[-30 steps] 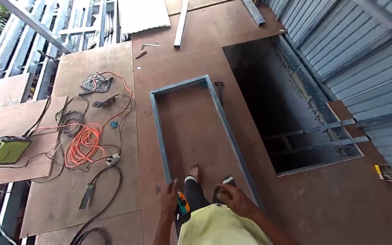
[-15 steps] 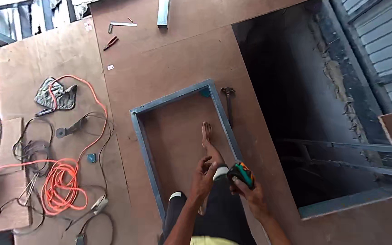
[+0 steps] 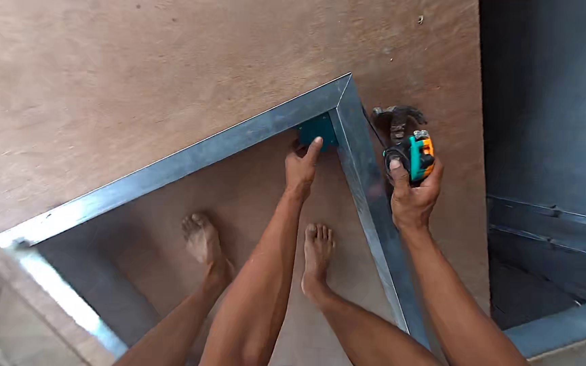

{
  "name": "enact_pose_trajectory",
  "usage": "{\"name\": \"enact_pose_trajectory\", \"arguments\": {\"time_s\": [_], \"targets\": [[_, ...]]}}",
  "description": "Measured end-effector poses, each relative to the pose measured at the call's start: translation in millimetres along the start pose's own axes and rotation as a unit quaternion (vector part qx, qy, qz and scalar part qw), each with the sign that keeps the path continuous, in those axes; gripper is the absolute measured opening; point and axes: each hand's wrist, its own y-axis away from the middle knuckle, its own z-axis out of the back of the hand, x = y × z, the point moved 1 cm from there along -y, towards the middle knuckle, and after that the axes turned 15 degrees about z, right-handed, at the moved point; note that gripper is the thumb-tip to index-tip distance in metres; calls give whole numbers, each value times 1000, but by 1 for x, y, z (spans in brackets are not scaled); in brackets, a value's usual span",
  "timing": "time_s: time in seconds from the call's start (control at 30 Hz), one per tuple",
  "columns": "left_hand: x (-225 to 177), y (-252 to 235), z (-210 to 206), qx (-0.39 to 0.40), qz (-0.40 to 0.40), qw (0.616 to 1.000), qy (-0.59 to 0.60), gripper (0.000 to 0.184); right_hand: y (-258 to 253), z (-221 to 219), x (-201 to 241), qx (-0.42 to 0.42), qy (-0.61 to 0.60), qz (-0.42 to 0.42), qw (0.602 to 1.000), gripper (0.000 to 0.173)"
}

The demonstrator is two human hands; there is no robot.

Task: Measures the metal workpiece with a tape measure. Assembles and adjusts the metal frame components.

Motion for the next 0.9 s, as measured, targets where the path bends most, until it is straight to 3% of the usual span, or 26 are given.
{"name": "enact_pose_trajectory", "arguments": {"time_s": [0.1, 0.2, 0.27, 0.5, 0.6, 0.9], "targets": [[-12, -33, -3, 25, -10, 1000, -3, 55, -1, -29, -20, -77, 3, 46, 996, 69], [-10, -31, 5, 34, -4, 998, -61, 56, 5, -40, -25, -127, 54, 90, 986, 70], [-8, -26, 4, 40, -24, 998, -33, 51, 6, -44, -24, -140, 77, 116, 980, 68], [-5, -16, 4, 85, -97, 992, -10, 42, 7, -44, -23, -138, 44, 130, 981, 66], [-13, -17, 7, 98, -85, 991, -36, 38, 6, -44, -22, -139, 41, 139, 980, 64], [-8, -29, 1, 98, -121, 988, -9, 43, 8, -43, -25, -136, 22, 134, 981, 65]]}}
